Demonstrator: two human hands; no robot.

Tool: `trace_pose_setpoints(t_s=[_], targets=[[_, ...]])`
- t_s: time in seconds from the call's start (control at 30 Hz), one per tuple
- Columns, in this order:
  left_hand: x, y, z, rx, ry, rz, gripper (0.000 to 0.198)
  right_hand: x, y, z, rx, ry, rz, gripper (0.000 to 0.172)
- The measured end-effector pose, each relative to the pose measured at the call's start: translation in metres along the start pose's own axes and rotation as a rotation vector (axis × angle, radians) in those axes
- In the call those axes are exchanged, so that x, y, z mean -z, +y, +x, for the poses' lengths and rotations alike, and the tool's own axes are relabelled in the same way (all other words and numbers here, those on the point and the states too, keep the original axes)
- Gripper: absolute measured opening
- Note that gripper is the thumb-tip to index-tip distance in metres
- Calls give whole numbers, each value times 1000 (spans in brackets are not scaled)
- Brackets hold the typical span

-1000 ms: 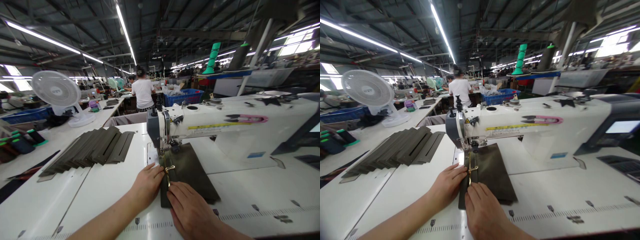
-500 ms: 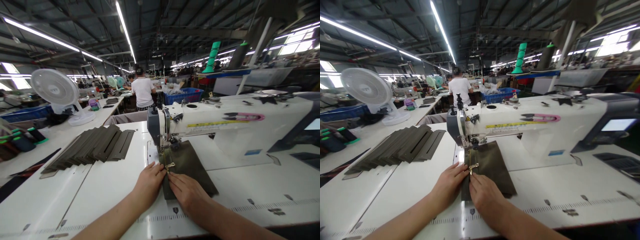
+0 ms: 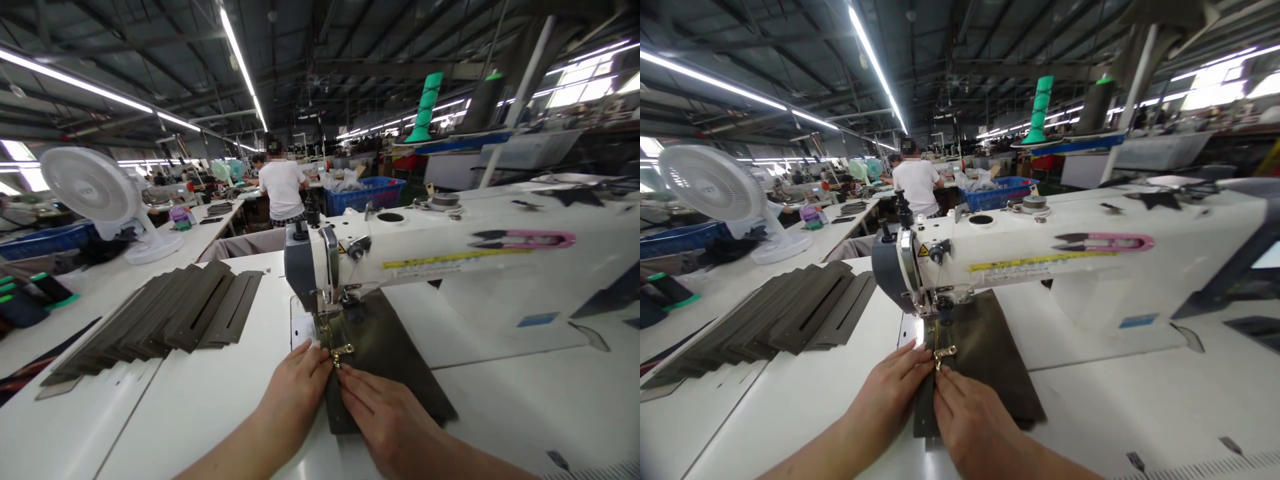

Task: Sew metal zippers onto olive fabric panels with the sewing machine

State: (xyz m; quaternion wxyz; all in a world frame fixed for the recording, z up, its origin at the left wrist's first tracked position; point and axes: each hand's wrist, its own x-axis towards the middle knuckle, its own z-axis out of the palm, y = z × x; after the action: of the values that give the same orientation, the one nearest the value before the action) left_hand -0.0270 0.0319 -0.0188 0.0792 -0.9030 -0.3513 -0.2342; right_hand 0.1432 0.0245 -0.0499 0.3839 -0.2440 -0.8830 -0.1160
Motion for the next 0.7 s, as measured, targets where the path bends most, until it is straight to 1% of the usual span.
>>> trace_pose_setpoints(t_s=[0.13, 0.27, 0.43, 0.53, 0.6, 0.67, 0.7], targets=[[-2, -8, 6, -5, 20, -2, 20, -4, 8, 2, -11, -15, -1, 38], [-7, -16, 9, 31, 41, -27, 20, -8, 16, 8, -14, -4, 32, 37], [-13, -23, 12, 106, -10, -59, 19, -19, 23, 13, -17, 9, 37, 36], [-11, -24, 14, 129, -52, -103, 20, -13, 23, 17, -37, -4, 41, 32], [-9, -24, 14, 143, -72, -133, 23, -2, 23, 21, -114, -43, 144, 26], [-6, -23, 14, 160, -101, -145, 28, 10, 25, 27, -272, -121, 297, 22], [-6, -22, 14, 168, -118, -143, 30, 14, 28, 29, -365, -155, 335, 23]])
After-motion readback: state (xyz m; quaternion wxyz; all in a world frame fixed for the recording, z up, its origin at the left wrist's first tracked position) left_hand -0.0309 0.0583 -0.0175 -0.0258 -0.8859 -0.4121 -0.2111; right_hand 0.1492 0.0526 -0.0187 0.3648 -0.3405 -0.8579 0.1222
